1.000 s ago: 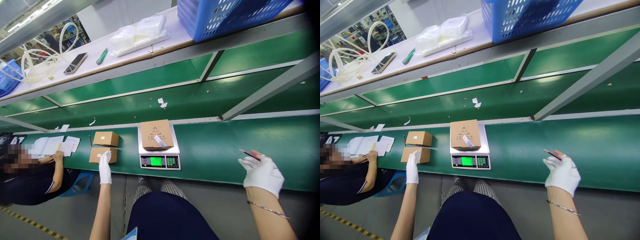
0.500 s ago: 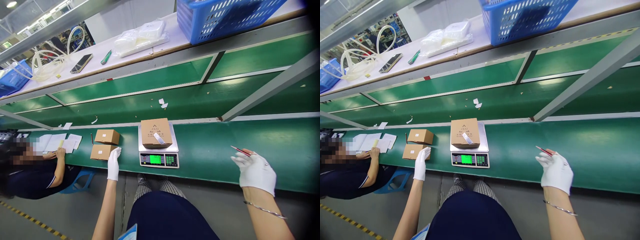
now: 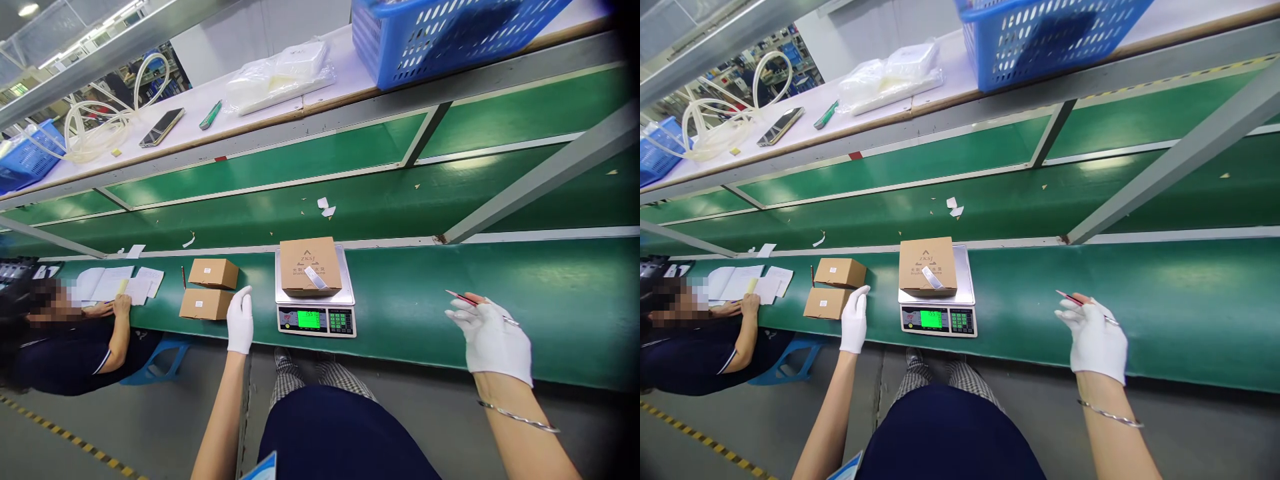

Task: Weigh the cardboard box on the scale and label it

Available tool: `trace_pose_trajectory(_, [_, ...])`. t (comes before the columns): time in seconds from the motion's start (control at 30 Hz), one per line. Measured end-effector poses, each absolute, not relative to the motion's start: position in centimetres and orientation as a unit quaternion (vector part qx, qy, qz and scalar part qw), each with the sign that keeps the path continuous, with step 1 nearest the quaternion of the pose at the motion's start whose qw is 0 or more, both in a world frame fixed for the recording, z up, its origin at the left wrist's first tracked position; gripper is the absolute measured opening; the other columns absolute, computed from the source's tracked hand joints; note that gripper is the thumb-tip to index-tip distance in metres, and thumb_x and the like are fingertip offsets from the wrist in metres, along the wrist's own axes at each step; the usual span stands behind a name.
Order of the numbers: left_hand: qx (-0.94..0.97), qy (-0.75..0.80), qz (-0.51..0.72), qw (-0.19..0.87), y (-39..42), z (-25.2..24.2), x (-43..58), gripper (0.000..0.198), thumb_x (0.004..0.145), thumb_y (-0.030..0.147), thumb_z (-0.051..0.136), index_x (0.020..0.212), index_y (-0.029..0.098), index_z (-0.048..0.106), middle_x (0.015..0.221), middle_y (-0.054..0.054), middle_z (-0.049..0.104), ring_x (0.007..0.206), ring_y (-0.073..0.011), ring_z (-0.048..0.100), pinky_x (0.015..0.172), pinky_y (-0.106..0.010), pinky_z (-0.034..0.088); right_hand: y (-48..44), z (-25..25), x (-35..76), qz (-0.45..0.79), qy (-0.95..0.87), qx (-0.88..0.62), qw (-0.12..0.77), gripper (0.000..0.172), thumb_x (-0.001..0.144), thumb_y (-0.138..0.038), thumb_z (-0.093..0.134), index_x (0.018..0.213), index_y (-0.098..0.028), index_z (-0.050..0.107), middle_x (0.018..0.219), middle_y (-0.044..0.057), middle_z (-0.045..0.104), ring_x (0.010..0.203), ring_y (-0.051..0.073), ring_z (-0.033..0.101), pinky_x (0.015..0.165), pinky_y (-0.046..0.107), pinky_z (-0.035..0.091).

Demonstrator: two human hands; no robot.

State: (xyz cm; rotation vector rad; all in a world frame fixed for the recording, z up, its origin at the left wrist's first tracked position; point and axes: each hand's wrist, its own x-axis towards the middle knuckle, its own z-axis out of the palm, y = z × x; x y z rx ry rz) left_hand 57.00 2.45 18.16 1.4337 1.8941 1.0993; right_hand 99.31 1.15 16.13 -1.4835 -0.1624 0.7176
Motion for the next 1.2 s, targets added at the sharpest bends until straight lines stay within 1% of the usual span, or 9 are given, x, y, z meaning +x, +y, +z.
trace_pose_trajectory(0.17, [0.572,0.691,0.386,0.212,4.2,19.6,59.1,0.038,0.097,0.040,0.040,0.120,0.020,0.062,0.126,-0.009,0.064,0.120,-0.0225,0.056,0.109,-0.045,0.042,1.0,16.3,100.2,0.323,-0.062,-0.659,0.676,0.022,0.064,-0.011,0.051,0.084,-0.012,0.061,0.071,0.004,0.063,0.062,0.013,0.059,0.068,0.032,0.050])
trace_pose_trajectory(0.27, [0.576,0.689,0.388,0.205,4.7,20.0,60.1,0.038,0.097,0.040,0.040,0.121,0.020,0.062,0.126,-0.008,0.064,0.120,-0.0224,0.055,0.110,-0.044,0.042,0.9,16.2,101.2,0.323,-0.052,-0.659,0.677,0.019,0.066,-0.008,0.050,0.081,-0.013,0.061,0.070,0.004,0.063,0.064,0.013,0.060,0.068,0.032,0.050])
trace_pose_trajectory(0.47, [0.581,0.685,0.392,0.199,4.7,19.9,61.5,0.038,0.097,0.039,0.040,0.120,0.020,0.063,0.125,-0.008,0.064,0.119,-0.0216,0.056,0.108,-0.043,0.043,1.1,15.5,102.5,0.335,-0.035,-0.666,0.666,0.019,0.066,-0.006,0.050,0.078,-0.013,0.063,0.067,0.005,0.063,0.060,0.013,0.060,0.067,0.032,0.051])
trace_pose_trajectory(0.63, [0.589,0.685,0.382,0.193,5.0,19.9,61.1,0.038,0.097,0.039,0.040,0.120,0.020,0.063,0.125,-0.008,0.064,0.119,-0.0219,0.056,0.109,-0.043,0.042,1.5,14.7,101.8,0.346,-0.047,-0.667,0.658,0.021,0.062,-0.010,0.052,0.079,-0.013,0.064,0.067,0.005,0.064,0.060,0.013,0.059,0.064,0.030,0.051])
trace_pose_trajectory(0.83, [0.576,0.688,0.386,0.214,6.7,19.6,59.5,0.037,0.097,0.039,0.041,0.120,0.021,0.063,0.125,-0.008,0.064,0.120,-0.0221,0.056,0.109,-0.044,0.043,2.2,14.2,100.1,0.341,-0.069,-0.666,0.660,0.030,0.055,-0.022,0.056,0.083,-0.013,0.063,0.069,0.003,0.065,0.062,0.013,0.059,0.062,0.029,0.052])
trace_pose_trajectory(0.97, [0.587,0.677,0.382,0.224,8.0,19.5,58.9,0.037,0.097,0.039,0.041,0.121,0.021,0.062,0.127,-0.008,0.063,0.121,-0.0221,0.055,0.109,-0.044,0.042,2.6,14.2,98.9,0.332,-0.063,-0.667,0.664,0.034,0.050,-0.025,0.058,0.082,-0.014,0.062,0.068,0.002,0.064,0.062,0.013,0.059,0.059,0.025,0.053])
trace_pose_trajectory(1.2, [0.610,0.654,0.374,0.244,9.9,19.6,58.1,0.037,0.098,0.039,0.040,0.122,0.021,0.062,0.127,-0.007,0.063,0.121,-0.0211,0.055,0.110,-0.043,0.042,2.6,14.7,97.3,0.320,-0.054,-0.675,0.663,0.033,0.051,-0.026,0.057,0.082,-0.014,0.062,0.066,0.002,0.065,0.063,0.012,0.059,0.061,0.023,0.053])
